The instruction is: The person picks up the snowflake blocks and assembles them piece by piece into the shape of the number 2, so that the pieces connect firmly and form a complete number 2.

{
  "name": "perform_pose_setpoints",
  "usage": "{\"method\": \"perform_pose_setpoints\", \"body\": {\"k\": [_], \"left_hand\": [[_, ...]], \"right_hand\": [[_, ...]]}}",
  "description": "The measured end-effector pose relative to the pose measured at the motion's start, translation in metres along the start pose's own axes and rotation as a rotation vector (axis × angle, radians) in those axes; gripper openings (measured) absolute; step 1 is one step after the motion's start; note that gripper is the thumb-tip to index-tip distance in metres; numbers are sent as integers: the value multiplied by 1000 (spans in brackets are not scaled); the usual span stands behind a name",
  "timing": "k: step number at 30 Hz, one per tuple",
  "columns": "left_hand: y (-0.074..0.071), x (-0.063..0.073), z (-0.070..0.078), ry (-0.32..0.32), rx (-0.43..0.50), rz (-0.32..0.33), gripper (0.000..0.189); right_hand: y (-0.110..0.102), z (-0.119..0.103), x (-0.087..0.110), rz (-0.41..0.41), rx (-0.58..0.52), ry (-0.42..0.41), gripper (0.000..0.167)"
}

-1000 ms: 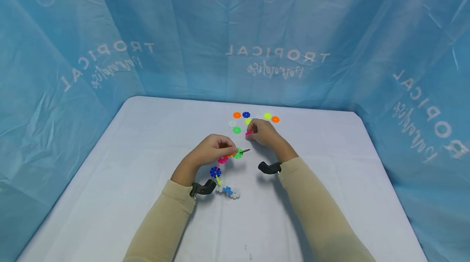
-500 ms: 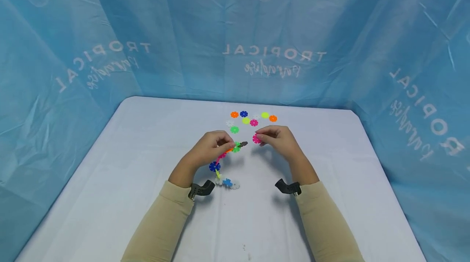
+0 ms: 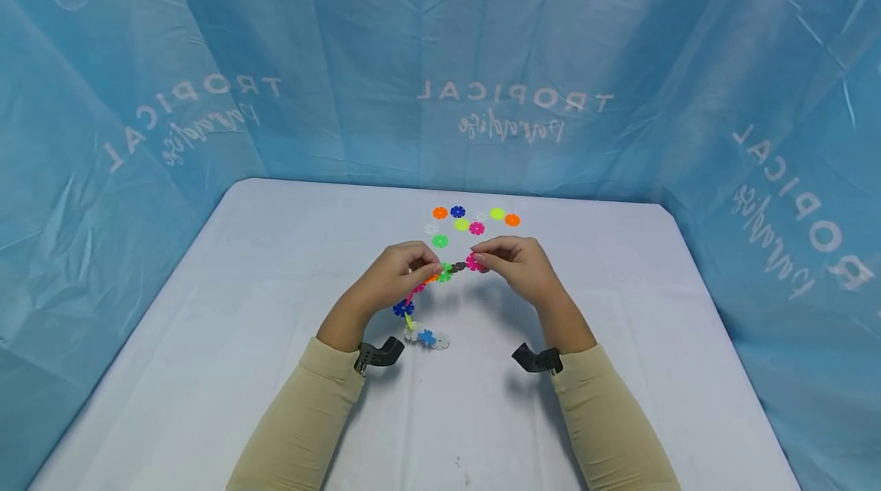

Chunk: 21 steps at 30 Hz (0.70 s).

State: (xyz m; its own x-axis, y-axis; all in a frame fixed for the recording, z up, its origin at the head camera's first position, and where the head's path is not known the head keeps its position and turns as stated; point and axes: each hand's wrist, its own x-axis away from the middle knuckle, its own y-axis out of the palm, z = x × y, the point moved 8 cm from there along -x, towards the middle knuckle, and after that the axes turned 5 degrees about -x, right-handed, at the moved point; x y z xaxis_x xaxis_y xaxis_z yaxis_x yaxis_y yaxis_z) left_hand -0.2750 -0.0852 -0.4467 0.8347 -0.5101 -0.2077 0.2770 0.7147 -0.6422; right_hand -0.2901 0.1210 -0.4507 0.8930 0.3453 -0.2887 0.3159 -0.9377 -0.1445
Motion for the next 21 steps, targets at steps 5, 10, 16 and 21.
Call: {"method": "perform_pose_setpoints", "body": {"k": [5, 10, 16, 21], "left_hand": [[0, 0, 0, -7, 21, -4, 9], [0, 0, 0, -10, 30, 14, 10], [1, -1, -2, -39, 55, 43, 12], [1, 0, -6, -84, 90, 59, 12]], "right_hand": [[5, -4, 1, -29, -21, -25, 14], [6, -4, 1, 3, 2, -13, 15], [10, -13, 3, 66, 40, -45, 15], [17, -40, 7, 88, 51, -112, 13]]}}
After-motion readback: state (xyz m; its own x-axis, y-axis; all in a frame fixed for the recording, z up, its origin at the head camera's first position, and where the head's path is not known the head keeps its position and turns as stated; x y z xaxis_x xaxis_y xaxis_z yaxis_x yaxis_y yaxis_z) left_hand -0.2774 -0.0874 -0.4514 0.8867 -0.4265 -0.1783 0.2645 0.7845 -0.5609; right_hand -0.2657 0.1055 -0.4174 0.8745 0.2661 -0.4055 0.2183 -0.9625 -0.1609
